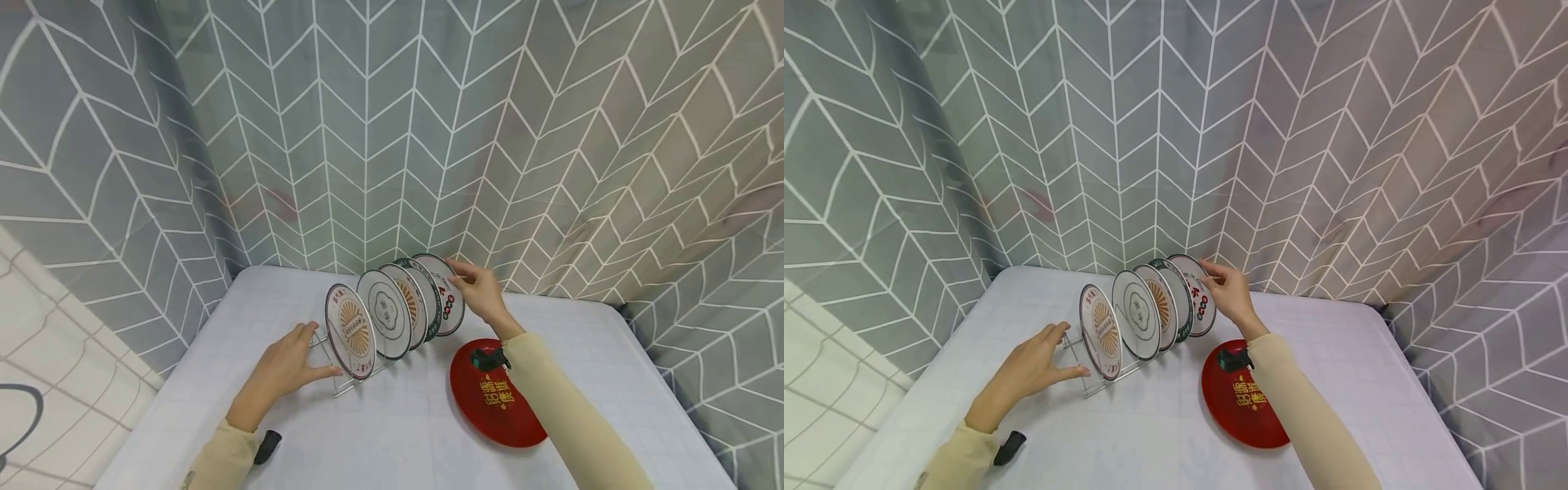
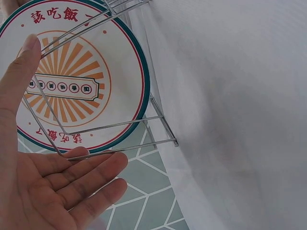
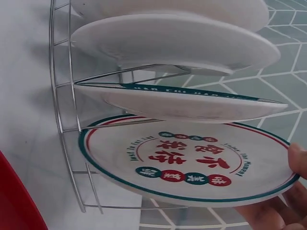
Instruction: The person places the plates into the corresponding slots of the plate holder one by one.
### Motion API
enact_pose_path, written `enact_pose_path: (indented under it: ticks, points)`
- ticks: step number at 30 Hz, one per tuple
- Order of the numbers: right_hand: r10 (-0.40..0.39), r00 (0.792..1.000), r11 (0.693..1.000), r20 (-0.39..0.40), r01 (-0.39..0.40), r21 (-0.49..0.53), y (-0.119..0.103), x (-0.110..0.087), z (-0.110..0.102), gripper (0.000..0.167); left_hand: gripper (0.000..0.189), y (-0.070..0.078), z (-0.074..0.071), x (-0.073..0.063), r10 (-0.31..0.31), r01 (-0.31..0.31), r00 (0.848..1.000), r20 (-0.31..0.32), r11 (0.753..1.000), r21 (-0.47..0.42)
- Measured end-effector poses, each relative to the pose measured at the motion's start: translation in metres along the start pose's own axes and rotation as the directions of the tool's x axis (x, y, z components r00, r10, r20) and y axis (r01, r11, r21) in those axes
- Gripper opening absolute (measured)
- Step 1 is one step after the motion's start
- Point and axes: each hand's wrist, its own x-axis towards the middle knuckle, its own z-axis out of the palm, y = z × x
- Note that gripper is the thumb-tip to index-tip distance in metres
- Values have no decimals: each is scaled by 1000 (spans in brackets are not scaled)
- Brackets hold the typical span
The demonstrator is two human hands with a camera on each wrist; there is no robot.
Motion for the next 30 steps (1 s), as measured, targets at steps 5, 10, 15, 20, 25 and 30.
enact_pose_path:
  ticks: [5,10,15,20,25,30]
  points:
    - [-19,1000,1000,2,19,13,4,4,9,38,109,0,0,0,0,0,1000,5,1000,7]
    - [-10,1000,1000,0,10,12,6,5,14,38,109,0,1,-1,2,-2,1000,6,1000,3]
    - [2,1000,998,28,-4,70,7,1,9,43,109,0,1,-1,-3,3,1000,5,1000,-6]
    - [6,1000,978,28,-12,207,7,-21,-8,50,110,2,4,-2,7,-6,1000,22,1000,-22]
    - [-10,999,970,45,-1,245,5,-53,-20,50,108,1,-1,-1,-2,2,1000,9,1000,-20]
    - [20,998,968,54,-33,247,11,-77,-27,49,108,1,-3,-1,3,-2,1000,23,1000,-23]
